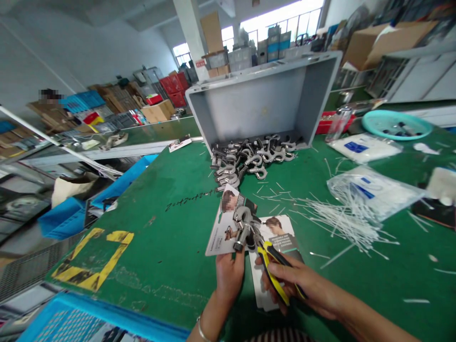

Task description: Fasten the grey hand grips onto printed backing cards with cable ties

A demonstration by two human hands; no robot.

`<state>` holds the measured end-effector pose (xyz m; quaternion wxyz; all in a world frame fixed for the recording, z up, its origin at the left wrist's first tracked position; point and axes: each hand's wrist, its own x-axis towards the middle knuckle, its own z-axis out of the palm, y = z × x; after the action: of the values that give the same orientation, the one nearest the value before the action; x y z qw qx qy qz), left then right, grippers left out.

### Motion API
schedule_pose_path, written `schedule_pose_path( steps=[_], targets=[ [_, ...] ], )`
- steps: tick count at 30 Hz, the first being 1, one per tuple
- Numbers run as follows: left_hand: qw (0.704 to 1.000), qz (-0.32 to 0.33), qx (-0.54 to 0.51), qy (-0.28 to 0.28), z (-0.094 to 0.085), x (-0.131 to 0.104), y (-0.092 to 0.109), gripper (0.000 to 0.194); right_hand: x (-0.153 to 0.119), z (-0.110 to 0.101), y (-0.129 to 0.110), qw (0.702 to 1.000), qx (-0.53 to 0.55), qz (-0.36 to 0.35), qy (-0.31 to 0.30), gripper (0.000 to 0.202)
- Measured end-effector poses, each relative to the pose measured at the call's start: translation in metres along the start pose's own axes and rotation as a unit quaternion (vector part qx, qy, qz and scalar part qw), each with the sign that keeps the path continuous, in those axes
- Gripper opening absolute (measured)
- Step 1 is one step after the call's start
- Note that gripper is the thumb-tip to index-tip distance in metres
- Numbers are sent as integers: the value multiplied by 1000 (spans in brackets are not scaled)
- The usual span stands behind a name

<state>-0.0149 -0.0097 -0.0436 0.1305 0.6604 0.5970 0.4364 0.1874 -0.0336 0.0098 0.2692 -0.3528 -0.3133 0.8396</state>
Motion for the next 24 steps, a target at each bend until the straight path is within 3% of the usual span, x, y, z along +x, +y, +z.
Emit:
schedule_pose_path(
  steps=[6, 10, 12, 15, 18, 21, 22, 24],
  targets=[
    [1000, -3, -9, 4, 0, -4, -5, 36, 1, 5, 0, 999, -18, -3, 31, 41],
    [989, -88, -118, -3, -2, -2, 5, 33, 10, 7, 6, 996, -47, -20, 70, 41],
    [962, -161, -221, -4, -3, 1, 14, 30, 14, 5, 11, 995, -59, -32, 76, 41],
    [880, -275, -388, -18, -2, 7, 26, 29, 11, 0, 13, 994, -85, -40, 56, 41],
    [805, -349, -479, -34, -1, 19, 27, 34, -9, -2, 6, 974, -221, -48, 8, 39],
    [779, -380, -498, -1, -2, 33, 14, 36, -32, -1, -1, 906, -413, -45, -76, 32],
    [780, -380, -497, 19, -4, 37, 9, 36, -37, -3, -1, 888, -450, -48, -75, 30],
    [789, -362, -494, 56, -8, 43, 2, 38, -37, -8, 0, 884, -462, -64, -18, 32]
  ],
)
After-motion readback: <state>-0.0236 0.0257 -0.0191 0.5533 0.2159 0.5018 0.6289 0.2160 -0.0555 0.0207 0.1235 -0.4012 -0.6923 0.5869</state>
